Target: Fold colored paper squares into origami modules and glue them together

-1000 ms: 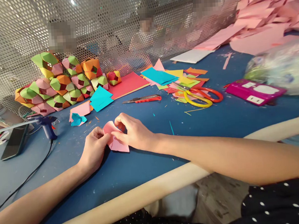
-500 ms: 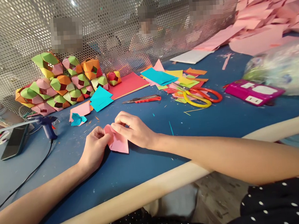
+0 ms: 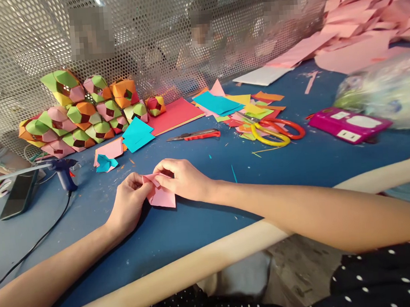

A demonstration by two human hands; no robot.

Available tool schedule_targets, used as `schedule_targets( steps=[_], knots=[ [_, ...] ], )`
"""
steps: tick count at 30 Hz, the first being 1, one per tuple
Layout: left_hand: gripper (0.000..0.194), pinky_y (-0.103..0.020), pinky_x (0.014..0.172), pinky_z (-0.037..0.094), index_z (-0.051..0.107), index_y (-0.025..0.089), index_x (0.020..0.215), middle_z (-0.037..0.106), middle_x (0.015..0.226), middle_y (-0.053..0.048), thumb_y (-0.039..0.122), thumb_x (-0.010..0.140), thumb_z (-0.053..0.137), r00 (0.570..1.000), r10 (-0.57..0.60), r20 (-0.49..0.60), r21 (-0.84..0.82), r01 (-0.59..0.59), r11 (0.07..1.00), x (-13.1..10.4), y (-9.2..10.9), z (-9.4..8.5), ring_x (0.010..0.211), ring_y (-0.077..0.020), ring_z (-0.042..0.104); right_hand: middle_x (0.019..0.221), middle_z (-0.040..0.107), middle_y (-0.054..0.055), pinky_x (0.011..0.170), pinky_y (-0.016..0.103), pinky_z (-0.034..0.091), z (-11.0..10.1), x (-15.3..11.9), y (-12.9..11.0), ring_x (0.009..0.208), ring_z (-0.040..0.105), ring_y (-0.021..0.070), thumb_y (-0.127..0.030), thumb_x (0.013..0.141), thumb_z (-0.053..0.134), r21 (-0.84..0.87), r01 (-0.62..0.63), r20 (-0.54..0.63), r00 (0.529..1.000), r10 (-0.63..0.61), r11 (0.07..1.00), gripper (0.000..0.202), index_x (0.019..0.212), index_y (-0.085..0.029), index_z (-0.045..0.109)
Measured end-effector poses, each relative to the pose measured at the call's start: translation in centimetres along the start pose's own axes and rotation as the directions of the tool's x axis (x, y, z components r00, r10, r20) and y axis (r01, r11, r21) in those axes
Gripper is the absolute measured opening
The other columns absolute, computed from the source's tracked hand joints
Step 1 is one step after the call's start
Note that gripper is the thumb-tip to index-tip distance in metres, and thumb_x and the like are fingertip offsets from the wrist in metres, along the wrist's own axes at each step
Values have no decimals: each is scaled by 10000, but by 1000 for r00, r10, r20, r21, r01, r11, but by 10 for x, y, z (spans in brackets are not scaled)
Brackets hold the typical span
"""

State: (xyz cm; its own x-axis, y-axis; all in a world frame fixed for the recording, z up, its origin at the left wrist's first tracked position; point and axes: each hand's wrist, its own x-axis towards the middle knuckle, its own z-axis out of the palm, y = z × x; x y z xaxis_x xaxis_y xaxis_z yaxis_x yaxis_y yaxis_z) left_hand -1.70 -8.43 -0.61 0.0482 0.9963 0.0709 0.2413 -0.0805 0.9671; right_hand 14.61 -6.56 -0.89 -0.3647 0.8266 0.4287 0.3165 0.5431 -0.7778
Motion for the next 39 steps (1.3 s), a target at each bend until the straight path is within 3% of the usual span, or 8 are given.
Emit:
schedule_targets(
  steps=[17, 28, 33, 39],
  knots=[
    [117, -210, 589, 381, 494, 166, 664, 559, 632, 36, 189, 717, 596, 998, -10, 59, -44, 12, 999, 0, 2, -1, 601, -88, 480, 796, 660, 21, 672, 231, 450, 3, -1, 5, 732, 591, 116, -113, 835, 512, -96, 152, -91, 983, -161, 984, 129, 814, -162, 630],
    [212, -217, 553, 377, 456, 170, 638, 568, 621, 23, 248, 703, 643, 1000, -4, 30, -36, 5, 999, 0, -1, 1, 591, -100, 489, 762, 636, 17, 652, 236, 445, 6, -3, 3, 706, 575, 120, -129, 832, 518, -99, 152, -100, 982, -162, 983, 108, 799, -165, 614],
    [169, -209, 537, 377, 454, 174, 622, 557, 628, 32, 173, 675, 615, 999, 38, 4, 42, -38, 998, 0, -2, 0, 576, -92, 477, 799, 605, 27, 686, 261, 456, 4, -3, -2, 726, 557, 128, -163, 827, 544, -117, 215, -45, 974, -221, 970, 54, 844, -164, 595],
    [132, -200, 527, 363, 469, 177, 615, 519, 609, 45, 155, 671, 586, 994, 78, 72, 171, -90, 981, -3, -2, 0, 564, -85, 449, 768, 584, 35, 669, 262, 452, 5, -3, -2, 708, 549, 125, -164, 873, 494, -124, 338, -62, 936, -347, 933, 120, 801, -158, 589]
  ],
)
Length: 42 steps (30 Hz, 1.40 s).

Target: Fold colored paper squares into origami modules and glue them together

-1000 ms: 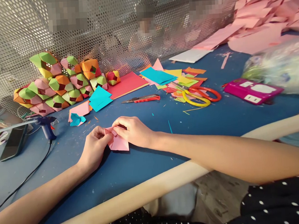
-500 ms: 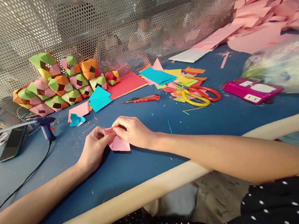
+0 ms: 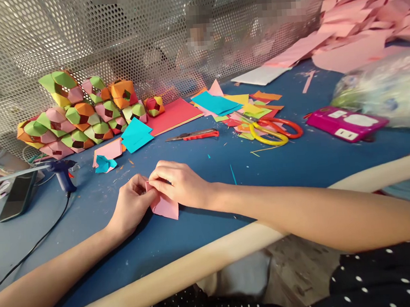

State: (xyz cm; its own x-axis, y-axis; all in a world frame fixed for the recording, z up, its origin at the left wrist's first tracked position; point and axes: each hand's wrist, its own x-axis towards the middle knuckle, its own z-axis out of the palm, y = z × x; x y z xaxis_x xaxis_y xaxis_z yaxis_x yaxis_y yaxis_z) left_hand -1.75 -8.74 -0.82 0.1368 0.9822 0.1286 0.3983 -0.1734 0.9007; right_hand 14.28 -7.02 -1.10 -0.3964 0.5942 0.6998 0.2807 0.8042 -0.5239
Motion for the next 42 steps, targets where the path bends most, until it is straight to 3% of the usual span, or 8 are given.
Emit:
schedule_targets(
  steps=[4, 10, 17, 21, 28, 31, 34, 42],
  knots=[
    [127, -202, 529, 363, 468, 179, 618, 520, 609, 45, 149, 670, 579, 1000, 4, 16, 21, -4, 1000, -1, 1, 0, 565, -88, 457, 740, 582, 30, 646, 256, 451, 0, 0, -1, 682, 548, 121, -168, 868, 503, -8, -8, -2, 1000, 8, 1000, 131, 766, -162, 586],
    [148, -216, 558, 388, 470, 180, 611, 567, 630, 28, 200, 683, 597, 996, -5, -92, -19, 3, 1000, 2, 2, -1, 584, -102, 493, 752, 588, 26, 648, 258, 457, -3, 2, 0, 681, 551, 121, -191, 850, 530, -40, -57, -1, 998, 57, 998, 90, 798, -165, 598],
    [149, -226, 576, 396, 459, 183, 613, 566, 619, 27, 188, 693, 585, 997, -10, -70, -20, 9, 1000, 3, 1, 0, 598, -113, 512, 703, 576, 17, 617, 238, 434, -1, 0, 2, 650, 542, 112, -159, 859, 512, -90, -27, -22, 999, 25, 996, 144, 755, -162, 611],
    [147, -214, 544, 364, 456, 178, 614, 533, 607, 36, 194, 689, 583, 999, -7, -49, 21, 8, 1000, 2, 1, 0, 574, -98, 468, 810, 607, 45, 673, 261, 453, -3, 1, 1, 713, 564, 128, -216, 838, 568, -62, -50, -11, 999, 50, 997, 88, 870, -152, 620],
    [161, -201, 512, 321, 447, 177, 593, 460, 555, 59, 194, 672, 587, 1000, 31, -1, 63, -30, 998, 1, 3, 0, 531, -81, 389, 787, 632, 21, 719, 293, 394, -5, 3, -3, 767, 566, 142, -181, 863, 513, -114, 90, 69, 994, -83, 989, 105, 794, -187, 593],
    [172, -204, 525, 340, 443, 178, 595, 482, 581, 52, 189, 671, 596, 995, 35, -88, 45, -31, 999, 2, 3, -2, 548, -85, 417, 867, 629, 49, 723, 293, 399, -3, 2, -1, 797, 563, 157, -231, 827, 566, -165, 11, 49, 999, -3, 986, 95, 897, -169, 576],
    [140, -214, 543, 368, 458, 179, 623, 522, 616, 38, 175, 674, 587, 988, 31, -150, -14, -33, 999, 5, 0, -3, 571, -96, 470, 750, 622, 15, 673, 278, 373, -1, 0, 4, 671, 540, 131, -221, 834, 546, -248, -64, 44, 996, 77, 967, 67, 790, -172, 559],
    [119, -208, 544, 369, 463, 190, 706, 521, 610, 49, 160, 687, 577, 992, 23, -127, -110, -37, 993, 6, -4, -2, 557, -91, 481, 662, 633, 7, 643, 265, 356, 1, -1, 10, 598, 543, 115, -242, 868, 535, -250, -52, 43, 997, 65, 967, 201, 683, -166, 552]
  ],
)
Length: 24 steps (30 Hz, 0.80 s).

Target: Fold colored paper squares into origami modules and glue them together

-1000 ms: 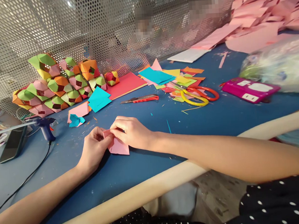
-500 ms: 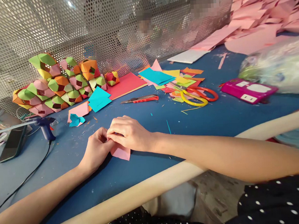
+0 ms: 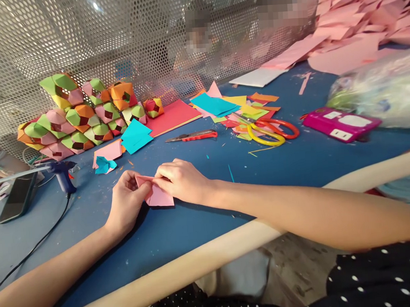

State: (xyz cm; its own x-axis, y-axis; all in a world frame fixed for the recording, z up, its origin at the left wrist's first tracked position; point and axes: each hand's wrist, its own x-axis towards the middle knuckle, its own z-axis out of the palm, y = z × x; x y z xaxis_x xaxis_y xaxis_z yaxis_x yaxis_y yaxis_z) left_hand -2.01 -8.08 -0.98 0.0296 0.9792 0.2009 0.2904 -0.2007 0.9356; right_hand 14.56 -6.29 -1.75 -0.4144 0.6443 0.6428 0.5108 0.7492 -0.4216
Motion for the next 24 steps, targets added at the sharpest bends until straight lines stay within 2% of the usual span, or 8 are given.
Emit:
schedule_targets(
  steps=[3, 7, 10, 13, 15, 19, 24],
  knots=[
    [112, -207, 536, 368, 472, 187, 695, 524, 612, 46, 176, 681, 582, 1000, -19, 15, 26, 19, 999, 0, 1, 0, 558, -92, 483, 713, 658, 9, 663, 271, 368, 0, 1, 0, 630, 563, 121, -263, 859, 548, 14, -5, -19, 1000, 5, 1000, 150, 748, -173, 595],
    [105, -208, 530, 368, 476, 187, 682, 524, 588, 50, 185, 672, 580, 998, -50, 39, 29, 49, 998, -1, 0, 0, 543, -94, 485, 709, 682, 15, 654, 266, 382, 0, 1, 0, 628, 577, 120, -224, 878, 505, 29, 35, -64, 997, -33, 999, 206, 706, -180, 609],
    [110, -204, 526, 368, 479, 186, 692, 532, 608, 47, 185, 668, 586, 999, -43, 8, 17, 43, 999, 0, -1, 0, 549, -91, 485, 739, 688, 15, 656, 262, 393, -2, 2, 0, 647, 583, 125, -272, 851, 556, 31, -1, -38, 999, 2, 1000, 147, 758, -182, 625],
    [118, -200, 511, 367, 472, 186, 696, 527, 603, 48, 179, 667, 586, 998, -52, -23, -15, 52, 999, 2, -1, -1, 539, -88, 477, 662, 661, 8, 635, 259, 385, -3, 1, 1, 597, 560, 117, -289, 852, 558, -17, -27, -18, 999, 26, 1000, 217, 671, -176, 598],
    [120, -201, 510, 370, 465, 187, 690, 518, 583, 51, 170, 668, 582, 998, -63, -21, -28, 62, 998, 2, -1, 0, 531, -88, 476, 602, 637, 3, 622, 259, 374, -2, 1, 3, 555, 541, 109, -274, 866, 540, -44, -13, -17, 1000, 12, 999, 289, 596, -173, 561],
    [117, -202, 512, 374, 457, 187, 688, 516, 579, 51, 164, 675, 571, 998, -68, -15, -44, 67, 997, 3, -1, 0, 532, -89, 481, 640, 652, 5, 637, 258, 374, -2, 1, 6, 579, 549, 112, -300, 859, 555, -31, -10, -27, 1000, 9, 999, 257, 636, -173, 579],
    [115, -201, 515, 379, 452, 186, 691, 513, 577, 58, 147, 658, 556, 995, -101, 0, -99, 100, 990, 2, 0, -1, 530, -88, 487, 617, 634, 11, 613, 250, 365, -5, 1, 4, 565, 524, 112, -319, 884, 508, -26, -23, 21, 1000, 23, 999, 322, 606, -171, 573]
  ],
)
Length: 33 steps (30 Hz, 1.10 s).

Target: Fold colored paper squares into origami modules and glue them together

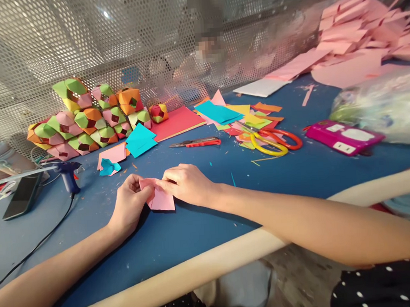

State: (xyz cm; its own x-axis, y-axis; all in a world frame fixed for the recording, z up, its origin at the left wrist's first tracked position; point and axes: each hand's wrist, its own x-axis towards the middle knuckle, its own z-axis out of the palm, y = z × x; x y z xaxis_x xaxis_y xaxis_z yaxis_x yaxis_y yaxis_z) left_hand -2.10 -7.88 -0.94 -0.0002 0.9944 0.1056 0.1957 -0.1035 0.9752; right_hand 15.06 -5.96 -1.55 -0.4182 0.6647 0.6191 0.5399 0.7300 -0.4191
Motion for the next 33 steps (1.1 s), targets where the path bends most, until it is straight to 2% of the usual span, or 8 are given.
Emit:
schedule_targets(
  steps=[4, 9, 15, 21, 26, 29, 33],
  knots=[
    [115, -197, 497, 366, 443, 184, 678, 512, 582, 59, 143, 639, 544, 1000, -30, -8, -23, 30, 999, 0, 0, -1, 526, -87, 483, 722, 669, 10, 658, 248, 369, -3, -1, 0, 634, 554, 116, -332, 897, 480, 72, -46, 73, 996, 41, 996, 271, 717, -181, 617],
    [93, -192, 485, 352, 451, 180, 669, 503, 582, 59, 156, 633, 533, 999, -16, -29, 13, 16, 1000, 0, -1, -1, 532, -89, 483, 709, 651, 10, 646, 237, 359, -3, 0, -2, 643, 543, 113, -366, 905, 443, 106, -75, 126, 990, 61, 991, 324, 697, -182, 608],
    [88, -195, 488, 354, 455, 172, 665, 488, 591, 57, 151, 627, 531, 999, 14, -40, 35, -13, 999, 1, -3, -2, 538, -86, 463, 584, 506, -19, 595, 224, 323, 2, 0, -4, 564, 435, 100, -382, 895, 437, 68, -67, 157, 986, 56, 995, 362, 599, -183, 506],
    [110, -203, 503, 374, 476, 166, 708, 526, 623, 44, 178, 634, 556, 999, 7, -50, -36, -9, 999, 5, -8, -4, 554, -97, 497, 555, 417, -37, 541, 217, 274, 5, 2, -3, 539, 375, 91, -421, 896, 416, 74, -94, 137, 987, 83, 993, 403, 571, -184, 431],
    [174, -205, 512, 385, 508, 167, 780, 548, 644, 45, 171, 617, 571, 996, 13, -86, -98, -22, 995, 6, -9, -4, 555, -97, 495, 624, 491, -31, 559, 209, 299, 7, 2, -8, 569, 411, 87, -376, 880, 467, 63, -68, 97, 993, 61, 996, 303, 651, -182, 503],
    [228, -211, 539, 397, 553, 160, 834, 589, 699, 23, 155, 606, 561, 998, 35, -53, -112, -41, 993, 8, -9, -4, 597, -109, 519, 667, 550, -18, 584, 208, 329, 10, 3, -10, 593, 455, 89, -280, 880, 467, 57, -36, 44, 998, 33, 998, 228, 692, -182, 549],
    [138, -200, 517, 350, 565, 153, 720, 538, 606, 44, 145, 582, 554, 999, 24, -43, -82, -28, 996, 10, -11, -5, 553, -96, 476, 725, 614, 1, 617, 211, 369, 9, 6, -9, 639, 517, 99, -210, 868, 476, 62, -34, -7, 999, 35, 997, 185, 727, -180, 592]
  ],
)
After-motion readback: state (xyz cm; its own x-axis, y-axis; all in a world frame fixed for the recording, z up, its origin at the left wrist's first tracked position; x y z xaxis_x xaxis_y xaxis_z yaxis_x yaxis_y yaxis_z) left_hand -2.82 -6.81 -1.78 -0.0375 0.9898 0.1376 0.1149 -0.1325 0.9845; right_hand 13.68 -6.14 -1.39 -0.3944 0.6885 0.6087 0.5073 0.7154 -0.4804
